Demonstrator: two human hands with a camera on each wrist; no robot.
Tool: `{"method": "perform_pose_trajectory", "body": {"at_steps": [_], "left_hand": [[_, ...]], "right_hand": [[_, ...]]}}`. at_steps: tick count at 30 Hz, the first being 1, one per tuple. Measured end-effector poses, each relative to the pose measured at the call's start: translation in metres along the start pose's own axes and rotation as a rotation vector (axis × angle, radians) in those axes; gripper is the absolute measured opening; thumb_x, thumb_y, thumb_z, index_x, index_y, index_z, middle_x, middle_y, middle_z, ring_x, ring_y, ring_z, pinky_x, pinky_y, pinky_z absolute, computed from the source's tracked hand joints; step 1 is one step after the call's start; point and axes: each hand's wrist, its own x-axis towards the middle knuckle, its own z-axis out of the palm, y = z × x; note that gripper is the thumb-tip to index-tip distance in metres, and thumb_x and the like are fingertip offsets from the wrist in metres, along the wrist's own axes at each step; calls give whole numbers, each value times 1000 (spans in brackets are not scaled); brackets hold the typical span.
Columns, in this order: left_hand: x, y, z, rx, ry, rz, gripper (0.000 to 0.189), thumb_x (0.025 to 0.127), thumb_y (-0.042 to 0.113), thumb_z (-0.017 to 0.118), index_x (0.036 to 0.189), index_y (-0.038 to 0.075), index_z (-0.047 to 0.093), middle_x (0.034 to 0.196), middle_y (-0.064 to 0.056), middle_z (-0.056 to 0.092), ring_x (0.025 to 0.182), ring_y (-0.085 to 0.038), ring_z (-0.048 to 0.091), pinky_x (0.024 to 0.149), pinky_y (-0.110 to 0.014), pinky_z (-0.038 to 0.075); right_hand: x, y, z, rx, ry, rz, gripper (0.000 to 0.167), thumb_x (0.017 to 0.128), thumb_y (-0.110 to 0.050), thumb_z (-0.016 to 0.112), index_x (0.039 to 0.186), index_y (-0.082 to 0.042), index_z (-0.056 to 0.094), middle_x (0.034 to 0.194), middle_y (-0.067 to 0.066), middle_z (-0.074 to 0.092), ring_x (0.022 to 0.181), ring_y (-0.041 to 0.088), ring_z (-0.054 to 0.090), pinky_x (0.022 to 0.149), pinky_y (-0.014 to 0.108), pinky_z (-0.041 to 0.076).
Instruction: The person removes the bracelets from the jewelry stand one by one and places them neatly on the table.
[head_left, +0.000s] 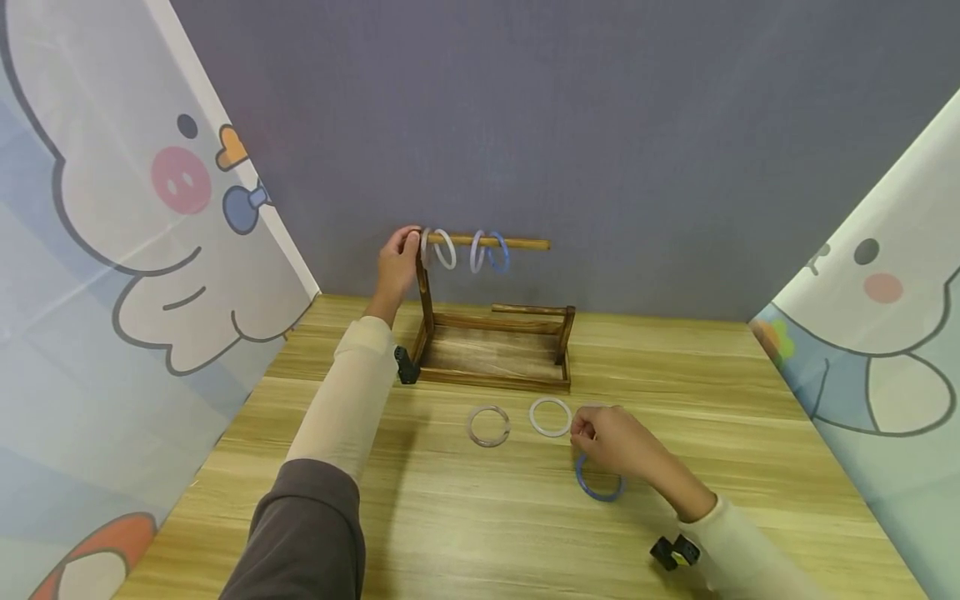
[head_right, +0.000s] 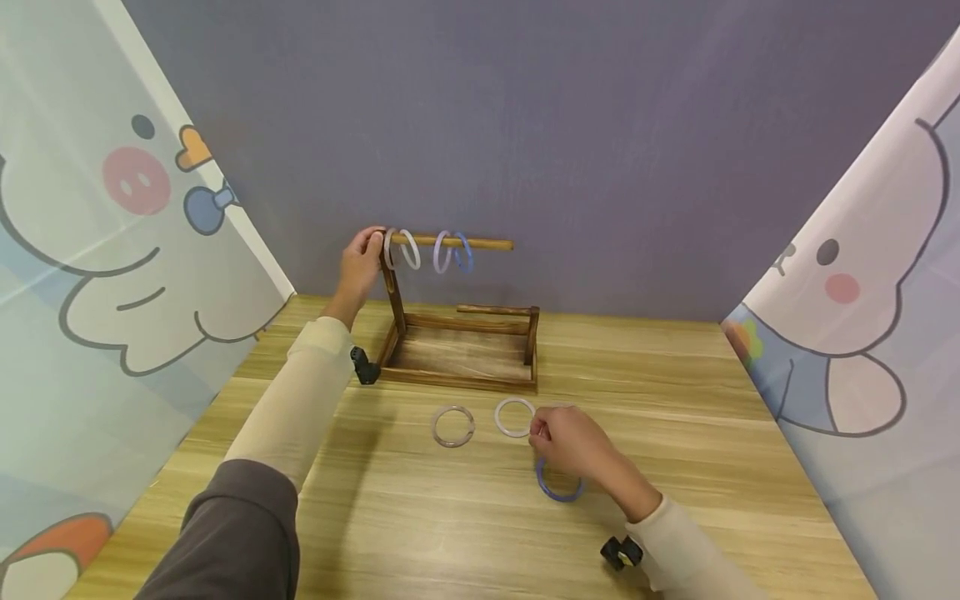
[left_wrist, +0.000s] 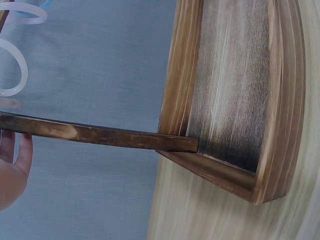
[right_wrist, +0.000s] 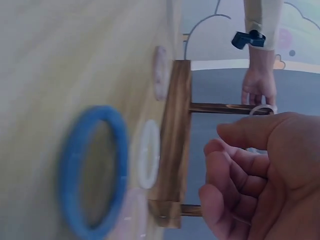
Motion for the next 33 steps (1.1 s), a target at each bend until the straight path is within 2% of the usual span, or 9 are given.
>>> {"method": "perform_pose_trajectory", "body": {"at_steps": [2, 9, 15, 20, 28, 33], "left_hand": [[0, 0, 0, -2, 1, 0, 39, 109, 37, 46, 139, 17, 60, 137, -11, 62, 121, -23, 57, 105, -39, 47], [-2, 0, -1, -20, -22, -14, 40, 109, 38, 46, 140, 18, 59, 138, -11, 61, 122, -25, 57, 105, -41, 48], [-2, 0, 0, -20, -21, -18, 40, 108, 39, 46, 141, 18, 59, 139, -10, 60, 124, -25, 56, 106, -41, 47], [-1, 1, -1, -30, -7, -8, 40, 108, 38, 47, 140, 17, 60, 138, -11, 61, 121, -24, 57, 105, -39, 48], [-1, 2, -1, -40, -10, -8, 39, 108, 38, 47, 139, 18, 60, 136, -11, 61, 119, -23, 58, 103, -39, 48], [-1, 1, -1, -35, -15, -7, 39, 109, 38, 47, 139, 17, 59, 136, -11, 62, 118, -24, 58, 103, -40, 49]], "right_hand": [[7, -4, -6, -3, 25, -11, 6, 98, -13, 66, 95, -11, 70, 82, -6, 70, 65, 2, 55, 59, 22, 46], [33, -8, -20, -47, 131, -64, 10, 99, -12, 62, 98, -7, 71, 82, -1, 73, 69, 6, 62, 62, 25, 49], [48, -12, -33, 7, 151, -48, 12, 100, -12, 61, 104, -5, 71, 89, 5, 73, 74, 11, 65, 63, 27, 50], [58, -14, -47, 39, 184, -56, 12, 100, -11, 60, 105, -8, 70, 92, 10, 74, 71, 13, 65, 61, 30, 51], [73, -20, -62, 38, 225, -41, 14, 101, -15, 60, 108, -8, 71, 97, 10, 74, 75, 18, 68, 61, 31, 51], [85, -26, -67, 53, 278, -35, 16, 101, -18, 60, 110, -9, 70, 98, 10, 74, 77, 20, 67, 62, 32, 50]]}}
